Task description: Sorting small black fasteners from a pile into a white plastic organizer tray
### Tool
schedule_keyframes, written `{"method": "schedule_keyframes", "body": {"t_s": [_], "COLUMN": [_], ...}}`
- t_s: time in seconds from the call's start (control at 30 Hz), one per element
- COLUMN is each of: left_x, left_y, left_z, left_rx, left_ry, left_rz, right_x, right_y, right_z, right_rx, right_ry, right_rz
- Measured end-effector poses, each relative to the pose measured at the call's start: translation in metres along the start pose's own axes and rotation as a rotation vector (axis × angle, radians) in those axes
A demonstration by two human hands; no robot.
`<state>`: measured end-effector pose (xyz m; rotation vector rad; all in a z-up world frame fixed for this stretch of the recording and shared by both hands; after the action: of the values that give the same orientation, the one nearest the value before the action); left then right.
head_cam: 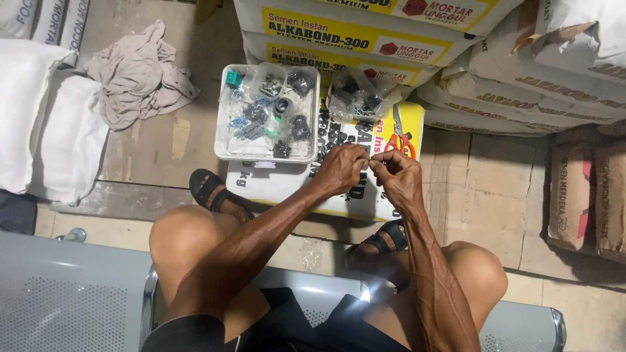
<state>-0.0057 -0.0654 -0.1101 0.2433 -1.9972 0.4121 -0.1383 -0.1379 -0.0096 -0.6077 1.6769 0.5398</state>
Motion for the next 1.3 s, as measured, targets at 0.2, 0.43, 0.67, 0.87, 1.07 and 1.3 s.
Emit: {"method": "schedule_keyframes", "body": {"t_s": [0.2,0.43,0.67,0.87,1.07,1.3], "left_x": [0.051,0.006,0.002,0.009,0.01,-0.024], "left_y": [-0.011,-0.005,0.011,0.038,0.044,0.038], "left_z": [-0.023,0.008,0.013,0.029,0.038,0.038], "left_rx": [0.221,0.126,0.004,-0.238,-0.317,-0.219], "left_ry": [0.087,0.06,-0.166,-0.612,-0.628,-0.561], "left_rz": [-0.171,-0.227,-0.144,-0.163,-0.151,-0.305], "right_x": [-0.008,0.027,-0.016,0.088,0.154,0.156], "right_y": [0.002,0.015,0.022,-0.003,-0.009,-0.013], "right_z": [-0.004,-0.003,-0.034,-0.034,-0.006,-0.024], "right_rx": [0.269,0.224,0.089,0.156,0.112,0.163], "right_ry": [0.289,0.427,0.492,0.545,0.847,0.932], "right_rz": [-0.22,-0.22,0.024,0.072,-0.172,-0.154]}}
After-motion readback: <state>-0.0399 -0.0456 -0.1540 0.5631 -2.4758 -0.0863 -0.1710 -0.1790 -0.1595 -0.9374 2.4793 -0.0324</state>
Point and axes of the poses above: each hand's wrist, its own y-axis away from the middle knuckle, its own z-axis out of the palm, x = y × z, the point moved 3 cm from there along -y, towards the middle knuckle, and after that the axes turned 3 degrees about -y, right-handed, at the moved point
